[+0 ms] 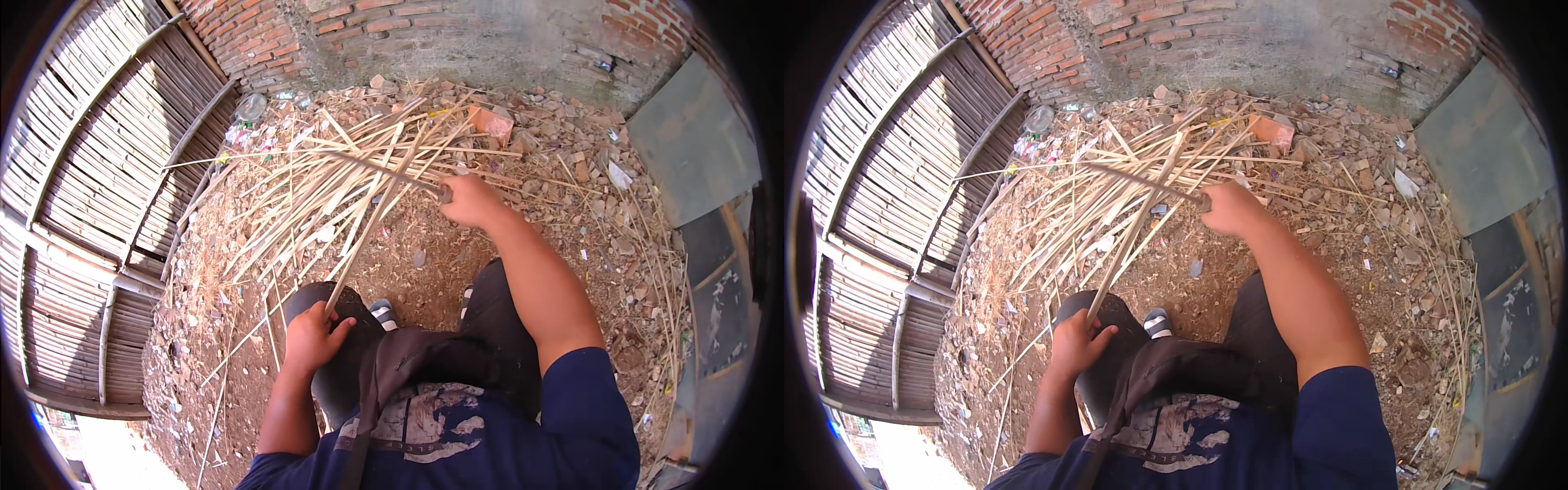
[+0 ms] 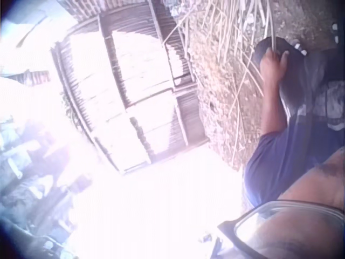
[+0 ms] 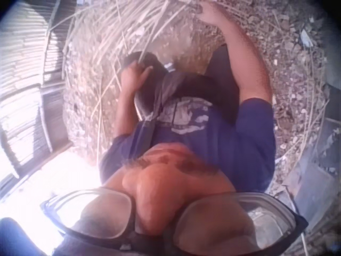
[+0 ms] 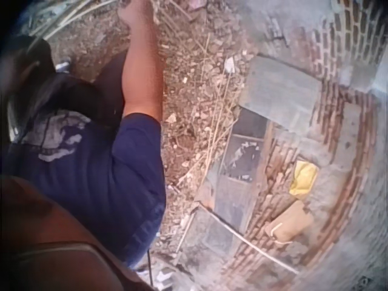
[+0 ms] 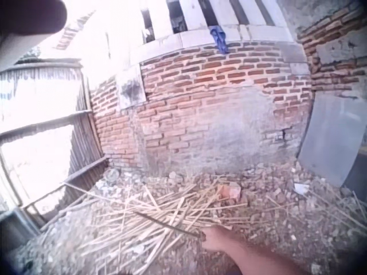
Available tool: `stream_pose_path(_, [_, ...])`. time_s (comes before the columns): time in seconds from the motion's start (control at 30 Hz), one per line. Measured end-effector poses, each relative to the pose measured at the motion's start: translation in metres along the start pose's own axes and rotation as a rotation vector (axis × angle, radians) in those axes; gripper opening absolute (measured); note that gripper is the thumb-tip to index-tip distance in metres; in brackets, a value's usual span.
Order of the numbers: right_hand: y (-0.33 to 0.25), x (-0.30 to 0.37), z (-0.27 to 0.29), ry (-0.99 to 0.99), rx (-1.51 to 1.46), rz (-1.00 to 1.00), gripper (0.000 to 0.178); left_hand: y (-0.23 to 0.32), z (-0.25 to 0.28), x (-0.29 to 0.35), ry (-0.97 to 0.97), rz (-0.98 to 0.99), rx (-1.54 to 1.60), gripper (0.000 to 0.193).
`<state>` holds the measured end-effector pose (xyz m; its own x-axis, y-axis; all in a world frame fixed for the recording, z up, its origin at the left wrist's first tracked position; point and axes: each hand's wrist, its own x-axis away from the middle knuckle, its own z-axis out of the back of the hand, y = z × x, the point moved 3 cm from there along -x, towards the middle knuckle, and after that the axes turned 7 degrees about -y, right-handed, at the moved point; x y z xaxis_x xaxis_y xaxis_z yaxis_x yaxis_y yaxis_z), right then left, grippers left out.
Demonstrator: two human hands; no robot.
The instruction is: The person holds a thin strip of bamboo and shaves the surface with a large knife, smoothing the material one piece at a time.
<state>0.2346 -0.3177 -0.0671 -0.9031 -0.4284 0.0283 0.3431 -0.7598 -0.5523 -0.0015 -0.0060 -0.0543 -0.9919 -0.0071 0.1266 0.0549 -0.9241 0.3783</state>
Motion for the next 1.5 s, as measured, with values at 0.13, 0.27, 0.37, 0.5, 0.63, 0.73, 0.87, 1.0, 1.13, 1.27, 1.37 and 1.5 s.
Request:
stream_pose_path(0.13, [-0.023,0.012,-0.002,-0.072,0.159,0.082,0.021,0.004,-0.004,-0.002,-0.014,-0.008,-0.022,0.041])
stream_pose_path(0.27, [0.028,-0.002,0.020,0.105,-0.164,-0.199,0.020,0.000,-0.006,-0.001,-0.015,-0.040,-0.085,0.042])
stream_pose_path(0.37, [0.015,0.007,0.013,0.091,-0.020,-0.120,0.020,-0.001,-0.009,-0.001,-0.011,-0.045,-0.097,0.042])
stream_pose_path(0.5, [-0.046,0.024,-0.004,-0.121,0.244,0.152,0.021,-0.002,-0.008,0.000,-0.017,-0.066,-0.082,0.041])
stream_pose_path(0.63, [0.012,0.004,0.012,-0.032,-0.064,-0.143,0.022,0.002,-0.005,-0.003,-0.039,-0.040,-0.053,0.040])
stream_pose_path(0.73, [0.043,-0.003,0.019,0.176,-0.158,-0.239,0.023,0.000,-0.006,-0.005,-0.052,-0.027,-0.069,0.040])
stream_pose_path(0.87, [-0.028,0.017,-0.006,-0.032,0.094,0.032,0.024,-0.001,-0.005,0.000,-0.014,-0.018,-0.037,0.041])
stream_pose_path(1.0, [-0.044,0.018,-0.020,-0.167,0.167,0.141,0.026,0.000,0.001,-0.008,-0.113,-0.017,0.014,0.043])
stream_pose_path(1.13, [0.001,-0.005,-0.016,-0.029,-0.104,-0.113,0.028,-0.003,0.008,-0.011,-0.153,-0.024,0.041,0.046])
stream_pose_path(1.27, [-0.036,0.006,-0.033,-0.106,0.079,0.047,0.026,-0.007,0.006,-0.010,-0.127,0.000,0.030,0.048])
stream_pose_path(1.37, [-0.056,0.014,-0.045,-0.131,0.185,0.224,0.022,-0.011,0.004,-0.010,-0.127,0.021,0.050,0.050])
stream_pose_path(1.5, [-0.032,0.001,-0.029,-0.163,0.076,0.003,0.021,-0.007,0.004,-0.012,-0.130,0.028,0.149,0.054])
